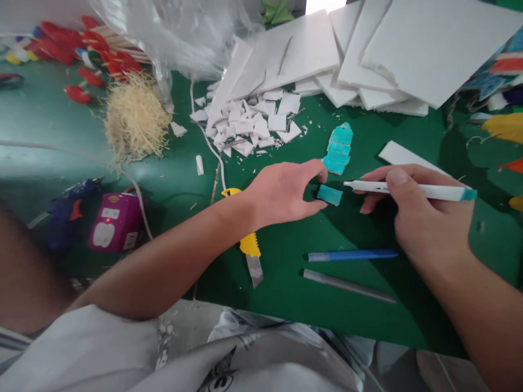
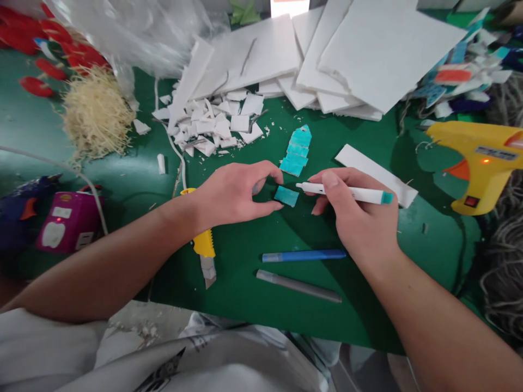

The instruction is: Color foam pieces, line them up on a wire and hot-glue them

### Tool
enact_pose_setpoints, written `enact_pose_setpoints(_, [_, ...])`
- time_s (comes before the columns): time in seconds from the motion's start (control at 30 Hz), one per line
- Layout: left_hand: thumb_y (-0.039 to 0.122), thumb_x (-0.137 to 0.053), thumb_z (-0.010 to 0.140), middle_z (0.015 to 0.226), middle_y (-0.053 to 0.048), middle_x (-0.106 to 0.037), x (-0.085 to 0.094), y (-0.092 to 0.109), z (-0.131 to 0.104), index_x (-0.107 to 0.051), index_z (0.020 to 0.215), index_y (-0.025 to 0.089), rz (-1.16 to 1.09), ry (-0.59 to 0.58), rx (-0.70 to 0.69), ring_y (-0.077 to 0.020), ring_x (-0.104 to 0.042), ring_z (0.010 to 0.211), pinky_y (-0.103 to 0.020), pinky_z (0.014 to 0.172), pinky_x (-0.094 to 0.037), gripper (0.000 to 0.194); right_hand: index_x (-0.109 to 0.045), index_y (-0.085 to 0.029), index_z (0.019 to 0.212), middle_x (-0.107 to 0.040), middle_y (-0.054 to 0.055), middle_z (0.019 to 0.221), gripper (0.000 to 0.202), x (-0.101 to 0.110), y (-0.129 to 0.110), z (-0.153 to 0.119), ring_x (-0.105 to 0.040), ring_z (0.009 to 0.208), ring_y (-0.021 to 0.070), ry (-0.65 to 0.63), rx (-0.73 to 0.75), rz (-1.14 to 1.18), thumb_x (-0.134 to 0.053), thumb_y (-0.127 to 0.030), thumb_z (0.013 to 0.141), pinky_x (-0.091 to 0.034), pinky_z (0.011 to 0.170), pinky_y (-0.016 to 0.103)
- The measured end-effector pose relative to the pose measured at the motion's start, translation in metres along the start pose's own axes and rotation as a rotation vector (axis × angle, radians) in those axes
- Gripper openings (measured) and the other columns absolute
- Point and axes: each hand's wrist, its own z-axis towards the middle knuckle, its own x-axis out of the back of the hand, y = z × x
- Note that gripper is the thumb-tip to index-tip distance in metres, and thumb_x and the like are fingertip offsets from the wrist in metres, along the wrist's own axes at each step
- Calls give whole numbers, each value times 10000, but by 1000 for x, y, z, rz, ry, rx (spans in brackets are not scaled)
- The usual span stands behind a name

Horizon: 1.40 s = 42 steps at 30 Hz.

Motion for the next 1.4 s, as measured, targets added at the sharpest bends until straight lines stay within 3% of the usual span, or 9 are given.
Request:
enact_pose_setpoints(0.1, [411, -754, 851, 692, 80, -517, -1, 1, -1, -660, 1163, 223, 21, 22, 0, -104, -491, 584, -235, 582, -321, 376, -824, -233, 817, -674, 6, 565, 298, 0, -1, 1, -606, 525, 157, 0, 0, 2, -678, -467, 929, -459, 510, 303])
enact_pose_setpoints(0.23, [321, -673, 883, 703, 79, -544, -2, 2, -3, -624, 1224, 237, 27, 22, -41, -109, -502, 587, -233, 582, -320, 355, -825, -222, 806, -677, 10, 560, 240, 0, -5, 1, -611, 523, 146, 0, -8, 31, -691, -393, 907, -480, 526, 294])
enact_pose_setpoints(0.33, [374, -696, 881, 727, 66, -582, -3, 1, -2, -639, 1082, 230, 42, 14, -47, -113, -513, 612, -241, 584, -309, 254, -824, -219, 798, -679, 13, 563, 233, -1, -5, 1, -609, 511, 148, 2, -10, 28, -690, -377, 904, -480, 516, 298])
enact_pose_setpoints(0.47, [517, -790, 818, 738, 57, -611, -1, 1, -1, -610, 914, 215, -14, -6, -21, -109, -525, 627, -246, 590, -311, 364, -824, -216, 810, -680, 16, 566, 236, -1, -2, 1, -603, 504, 144, -1, -2, 55, -687, -377, 916, -480, 516, 293])
enact_pose_setpoints(0.6, [396, -736, 847, 762, 64, -612, 1, 3, -4, -620, 1160, 219, -51, 13, -46, -105, -550, 624, -230, 599, -346, 378, -827, -213, 813, -680, 18, 564, 235, 1, -2, 1, -607, 516, 140, -4, -6, 54, -689, -370, 921, -483, 531, 287])
enact_pose_setpoints(0.73, [244, -650, 818, 764, 73, -614, 5, 4, -5, -539, 1409, 258, -26, -63, -51, -122, -590, 641, -224, 598, -368, 602, -825, -221, 798, -676, 12, 559, 228, 0, -5, 2, -606, 525, 138, -8, -11, 19, -687, -365, 908, -478, 535, 282])
enact_pose_setpoints(0.87, [217, -619, 823, 740, 71, -601, 4, 2, -3, -590, 1377, 271, 8, -72, -66, -128, -594, 644, -234, 606, -368, 557, -826, -223, 793, -669, 13, 554, 254, -1, -5, 2, -598, 525, 143, -9, -4, -14, -676, -392, 909, -466, 522, 286])
enact_pose_setpoints(1.17, [393, -662, 901, 752, 57, -614, 0, 4, -2, -594, 1323, 238, 53, -24, -40, -138, -603, 658, -245, 605, -355, 455, -824, -294, 808, -674, -3, 581, 220, 0, 0, 1, -606, 523, 170, -23, 21, -33, -691, -401, 947, -457, 519, 320])
enact_pose_setpoints(1.4, [354, -654, 899, 758, 53, -630, -3, 4, 0, -614, 1250, 229, 73, -10, -20, -136, -599, 652, -247, 598, -345, 374, -831, -292, 821, -684, -4, 587, 215, -2, 2, 1, -604, 511, 163, -31, 29, -72, -708, -423, 939, -459, 491, 306])
